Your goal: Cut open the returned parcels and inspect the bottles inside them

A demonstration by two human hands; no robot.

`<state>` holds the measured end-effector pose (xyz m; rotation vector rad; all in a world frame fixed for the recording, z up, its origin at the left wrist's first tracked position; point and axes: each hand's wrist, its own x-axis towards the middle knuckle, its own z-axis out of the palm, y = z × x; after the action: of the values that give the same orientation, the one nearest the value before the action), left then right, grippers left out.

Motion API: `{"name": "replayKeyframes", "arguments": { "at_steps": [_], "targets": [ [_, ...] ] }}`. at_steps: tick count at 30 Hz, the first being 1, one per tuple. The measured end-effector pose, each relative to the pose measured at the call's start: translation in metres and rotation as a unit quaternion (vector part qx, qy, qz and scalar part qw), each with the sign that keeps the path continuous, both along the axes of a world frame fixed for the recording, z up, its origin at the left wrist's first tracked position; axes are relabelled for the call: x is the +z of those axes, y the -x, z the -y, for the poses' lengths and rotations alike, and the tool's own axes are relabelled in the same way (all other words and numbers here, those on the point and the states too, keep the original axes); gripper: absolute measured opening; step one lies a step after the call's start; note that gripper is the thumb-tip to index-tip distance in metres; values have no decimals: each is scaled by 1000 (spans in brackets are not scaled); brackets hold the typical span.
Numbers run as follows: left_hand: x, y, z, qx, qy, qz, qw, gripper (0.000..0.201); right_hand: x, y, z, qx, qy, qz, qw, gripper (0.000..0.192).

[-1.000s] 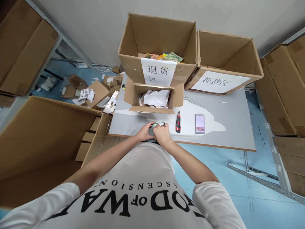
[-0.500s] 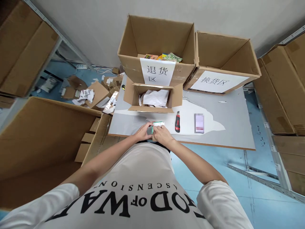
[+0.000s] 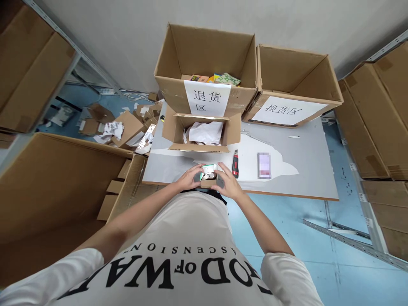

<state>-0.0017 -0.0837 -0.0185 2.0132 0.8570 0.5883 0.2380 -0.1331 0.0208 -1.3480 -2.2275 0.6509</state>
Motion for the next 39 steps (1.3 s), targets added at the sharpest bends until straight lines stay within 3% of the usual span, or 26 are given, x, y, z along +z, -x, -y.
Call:
{"name": "replayKeyframes", "arguments": {
  "at_steps": [4, 7, 11, 14, 16, 23, 27, 32, 39],
  "targets": [
    [-1, 3, -4, 4, -2, -7, 1000, 37, -10, 0, -4, 48, 45, -3, 998, 78],
    [1, 3, -7, 4, -11, -11, 1000, 35, -14, 1, -10, 60, 32, 8, 998, 66],
    [9, 1, -10, 0, -18, -19, 1000, 35, -17, 13, -16, -25, -10, 3, 1000, 31],
    [13, -1, -10, 19, -7, -19, 1000, 37, -18, 25, -19, -105, -15, 4, 994, 34],
    [13, -1, -10, 29, 7, -20, 999, 37, -18, 30, -21, -116, -11, 24, 993, 35],
    [9, 1, -10, 33, 56, -30, 997, 62, -13, 19, -29, 37, -10, 49, 998, 27],
    [8, 4, -14, 25, 52, -28, 998, 68, -10, 17, -31, 116, -21, 118, 986, 35],
    [12, 5, -23, -3, 35, -26, 999, 58, -12, 24, -32, 115, -39, 190, 974, 33],
    [13, 7, -28, -41, 27, -21, 999, 57, -21, 27, -30, 124, -37, 165, 978, 48]
  ]
}}
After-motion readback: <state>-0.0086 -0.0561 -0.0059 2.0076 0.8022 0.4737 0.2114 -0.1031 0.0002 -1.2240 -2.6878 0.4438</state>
